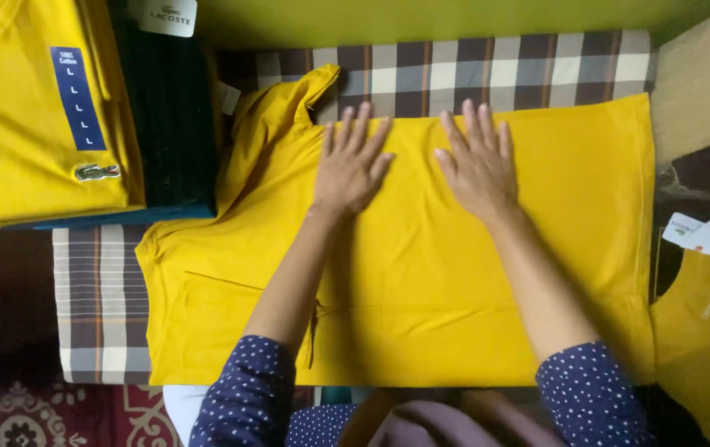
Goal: Folding a yellow t-shirt and placing it on a stack of similar shirts.
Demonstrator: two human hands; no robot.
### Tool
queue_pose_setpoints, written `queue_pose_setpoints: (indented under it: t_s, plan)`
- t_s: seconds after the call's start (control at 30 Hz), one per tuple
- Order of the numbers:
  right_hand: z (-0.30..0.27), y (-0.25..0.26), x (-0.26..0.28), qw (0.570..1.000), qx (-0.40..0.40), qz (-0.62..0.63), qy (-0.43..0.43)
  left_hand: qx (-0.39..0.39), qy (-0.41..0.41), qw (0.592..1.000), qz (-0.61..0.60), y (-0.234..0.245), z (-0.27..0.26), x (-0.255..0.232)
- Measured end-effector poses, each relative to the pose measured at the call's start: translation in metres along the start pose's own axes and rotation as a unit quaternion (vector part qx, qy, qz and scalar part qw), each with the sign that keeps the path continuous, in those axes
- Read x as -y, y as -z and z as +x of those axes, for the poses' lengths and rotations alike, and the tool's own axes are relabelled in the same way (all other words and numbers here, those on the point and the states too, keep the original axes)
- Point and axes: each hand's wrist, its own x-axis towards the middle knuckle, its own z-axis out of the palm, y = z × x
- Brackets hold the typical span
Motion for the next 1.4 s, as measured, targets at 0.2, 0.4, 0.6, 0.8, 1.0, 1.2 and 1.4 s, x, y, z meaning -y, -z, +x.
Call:
queue_pose_setpoints:
  t_s: [0.2, 0.4, 0.6, 0.8, 1.0, 1.2, 1.4]
  plan:
    - [0.004, 0.014, -0.029, 0.998, -0.003, -0.030, -0.049, -0.276, 0.223, 0.933, 0.059, 0.003, -0.024, 0.118]
    - [-0.001, 0.018, -0.023, 0.998, -0.025, 0.002, -0.049, -0.125, 0.223, 0.958, 0.127, -0.057, 0.018, 0.225]
    - [0.000, 0.016, -0.023, 0.998, -0.015, 0.005, -0.061, -0.420, 0.160, 0.887, -0.107, -0.005, -0.023, 0.102]
    - [-0.059, -0.011, 0.042, 0.992, -0.038, -0.043, 0.114, -0.009, -0.029, 0.999, -0.038, -0.033, -0.070, -0.029]
    - [-0.114, -0.030, 0.048, 0.978, -0.021, -0.027, 0.205, -0.049, 0.058, 0.997, -0.028, -0.008, -0.011, 0.022]
    - [-0.019, 0.006, -0.053, 0.997, -0.052, -0.030, 0.054, -0.012, 0.044, 0.999, 0.026, -0.003, 0.016, 0.050]
    - [-0.022, 0.047, -0.127, 0.995, -0.056, -0.072, -0.047, -0.203, -0.100, 0.964, 0.139, 0.002, -0.009, 0.095]
